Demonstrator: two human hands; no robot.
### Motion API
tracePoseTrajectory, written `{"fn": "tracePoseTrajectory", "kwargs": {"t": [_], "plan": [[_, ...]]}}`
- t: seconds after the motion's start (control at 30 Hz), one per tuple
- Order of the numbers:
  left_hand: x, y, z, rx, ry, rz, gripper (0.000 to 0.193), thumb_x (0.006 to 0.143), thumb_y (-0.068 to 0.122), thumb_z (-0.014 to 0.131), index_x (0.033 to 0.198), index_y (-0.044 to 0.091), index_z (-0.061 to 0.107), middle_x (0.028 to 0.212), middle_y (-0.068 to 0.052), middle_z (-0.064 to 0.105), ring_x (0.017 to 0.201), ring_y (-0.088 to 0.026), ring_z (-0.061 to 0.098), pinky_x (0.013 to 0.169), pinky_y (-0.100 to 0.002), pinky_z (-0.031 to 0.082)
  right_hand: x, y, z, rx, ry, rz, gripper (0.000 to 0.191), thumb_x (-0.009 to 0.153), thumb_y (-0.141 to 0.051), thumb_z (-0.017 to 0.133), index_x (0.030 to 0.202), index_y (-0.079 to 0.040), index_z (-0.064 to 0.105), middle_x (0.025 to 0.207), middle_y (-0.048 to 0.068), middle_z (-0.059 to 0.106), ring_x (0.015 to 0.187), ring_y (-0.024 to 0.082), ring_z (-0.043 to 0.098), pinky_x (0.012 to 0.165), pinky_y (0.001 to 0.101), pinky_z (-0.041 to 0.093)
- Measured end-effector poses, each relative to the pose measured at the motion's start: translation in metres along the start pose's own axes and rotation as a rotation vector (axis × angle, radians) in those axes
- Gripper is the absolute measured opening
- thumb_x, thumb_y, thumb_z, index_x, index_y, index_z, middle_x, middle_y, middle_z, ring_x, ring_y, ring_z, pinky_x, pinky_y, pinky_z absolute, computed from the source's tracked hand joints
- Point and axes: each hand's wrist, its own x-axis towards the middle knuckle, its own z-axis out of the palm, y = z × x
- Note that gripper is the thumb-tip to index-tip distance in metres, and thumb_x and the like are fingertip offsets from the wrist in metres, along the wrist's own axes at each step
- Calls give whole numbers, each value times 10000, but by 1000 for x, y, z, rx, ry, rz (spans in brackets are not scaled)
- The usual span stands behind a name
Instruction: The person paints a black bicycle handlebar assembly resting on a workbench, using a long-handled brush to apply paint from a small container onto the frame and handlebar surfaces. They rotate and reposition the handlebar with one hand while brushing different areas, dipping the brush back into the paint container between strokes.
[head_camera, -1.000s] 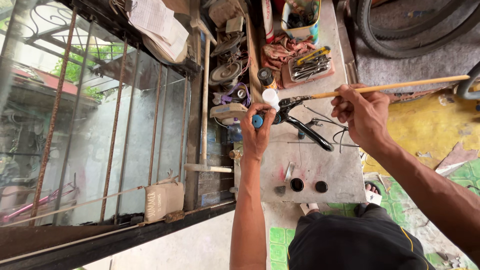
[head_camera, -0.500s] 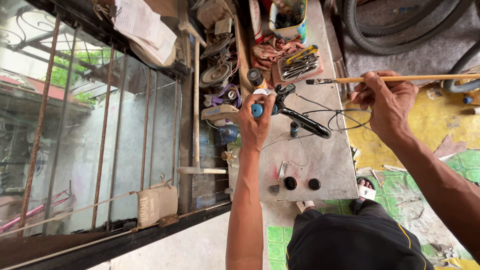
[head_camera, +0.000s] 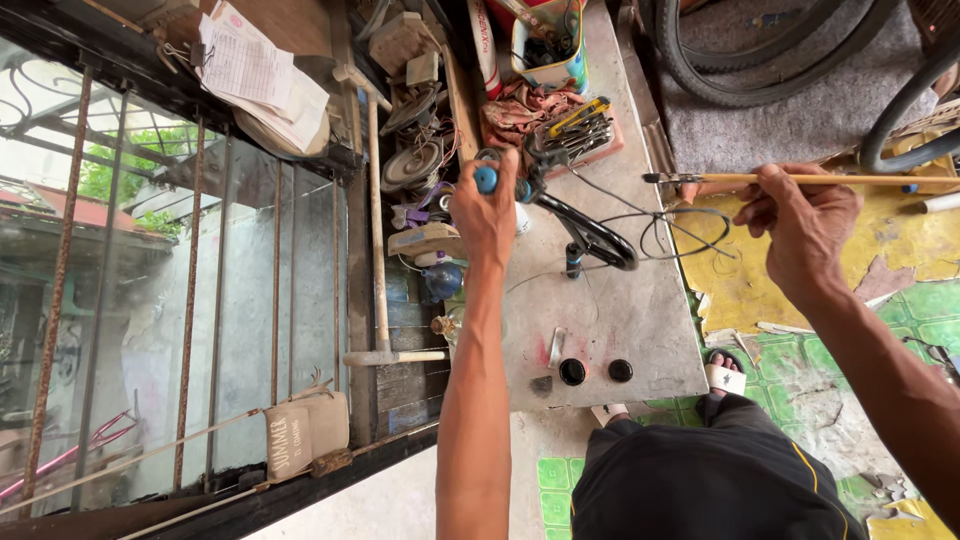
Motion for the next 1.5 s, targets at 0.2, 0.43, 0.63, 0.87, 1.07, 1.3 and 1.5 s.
{"fn": "tracePoseTrajectory", "kwargs": {"t": [0.2, 0.43, 0.63, 0.87, 1.07, 1.3, 1.5], "plan": [[19, 9, 19, -147, 162, 44, 464, 825, 454, 833, 915, 23, 687, 815, -41, 708, 711, -137, 659, 631, -299, 557, -2, -8, -35, -7, 47, -29, 149, 1159, -90, 695, 1071, 30, 701, 845, 157, 709, 635, 180, 700, 497, 248, 519], [34, 25, 15, -211, 32, 116, 523, 893, 480, 786, 1099, 26, 625, 940, -54, 673, 831, -135, 652, 734, -282, 563, -8, -25, -74, 42, 112, -49, 154, 1175, -35, 650, 1037, 33, 639, 905, 175, 714, 691, 200, 711, 535, 247, 518], [54, 21, 13, -318, -72, 250, 515, 969, 459, 747, 1198, 43, 548, 1034, -93, 640, 936, -169, 668, 840, -297, 563, -18, -37, -69, -3, 117, -79, 130, 1177, -44, 641, 1071, 31, 632, 911, 172, 710, 686, 201, 704, 545, 248, 511], [81, 32, 17, -465, -332, 257, 498, 977, 429, 682, 1256, 87, 452, 1009, -114, 725, 981, -181, 763, 882, -355, 620, -27, -39, -60, -168, 95, -113, 111, 1172, -15, 616, 1120, 68, 670, 894, 188, 699, 686, 202, 703, 546, 264, 530], [88, 53, 2, -454, -589, 337, 464, 1020, 327, 710, 1309, 82, 442, 1081, -117, 705, 1058, -175, 678, 929, -361, 601, -33, -38, -65, -150, 134, -79, 128, 1169, -24, 607, 1120, 71, 678, 901, 178, 704, 688, 191, 707, 549, 244, 525], [88, 44, 3, -416, -772, 328, 380, 1031, 166, 701, 1304, 88, 449, 1130, -117, 752, 1116, -154, 695, 1035, -328, 559, -51, -31, -51, -85, 119, -73, 132, 1147, -58, 658, 1154, 70, 689, 910, 187, 711, 663, 186, 701, 541, 241, 519], [83, 21, 9, -529, -878, 124, 381, 968, 53, 700, 1276, 74, 476, 1160, -129, 727, 1083, -145, 657, 985, -327, 532, -63, -26, -18, -96, 8, -67, 174, 1077, -124, 689, 1171, 22, 695, 958, 157, 740, 716, 177, 732, 514, 258, 547]]}}
